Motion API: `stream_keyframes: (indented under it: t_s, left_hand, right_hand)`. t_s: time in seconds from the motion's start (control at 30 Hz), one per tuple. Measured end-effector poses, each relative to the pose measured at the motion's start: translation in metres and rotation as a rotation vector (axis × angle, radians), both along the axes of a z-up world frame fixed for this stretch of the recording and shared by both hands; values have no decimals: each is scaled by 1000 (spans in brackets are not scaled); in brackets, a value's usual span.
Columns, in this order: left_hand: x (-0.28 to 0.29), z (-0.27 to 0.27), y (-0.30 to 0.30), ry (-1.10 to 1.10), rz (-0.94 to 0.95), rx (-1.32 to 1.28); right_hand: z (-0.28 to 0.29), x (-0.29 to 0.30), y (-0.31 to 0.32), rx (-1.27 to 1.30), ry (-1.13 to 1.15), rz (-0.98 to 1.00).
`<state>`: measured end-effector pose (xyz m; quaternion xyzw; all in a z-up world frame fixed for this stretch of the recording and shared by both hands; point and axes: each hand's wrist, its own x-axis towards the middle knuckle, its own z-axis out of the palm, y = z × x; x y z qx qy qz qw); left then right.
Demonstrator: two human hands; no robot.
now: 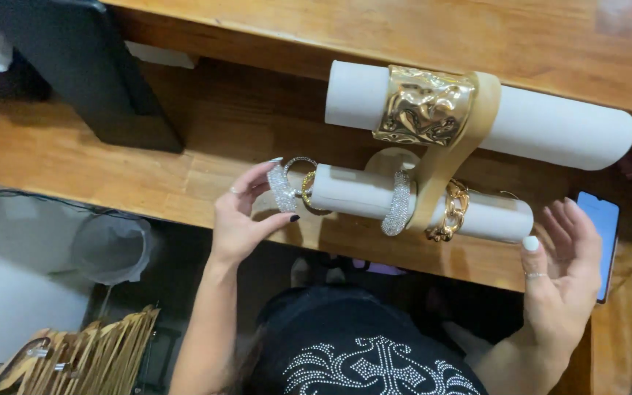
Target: A person is organizing various gold and silver bracelets by sliding them onto a two-tiered white cylindrical display stand on a wooden desk.
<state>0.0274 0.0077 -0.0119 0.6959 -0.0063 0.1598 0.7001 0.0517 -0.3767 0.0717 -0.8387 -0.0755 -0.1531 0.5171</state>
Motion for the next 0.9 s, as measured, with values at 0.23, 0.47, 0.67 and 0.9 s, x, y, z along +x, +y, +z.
stream_keyframes:
  t_s: [0.23,0.47,0.67,0.9]
  left_hand:
    - [30,-27,-2,-122,-267,-98]
    - [39,5,-6,-247,-330,16]
    - [46,36,-8,-326,-374,485]
    - [52,48,-32,-503,-212,1060]
  right_hand:
    - [-16,14,-1,72,251,107]
    - [-15,17,1,-140,206,54]
    - [-15,16,-1,-210,240,-1]
    - [-14,16,0,-167,233,30]
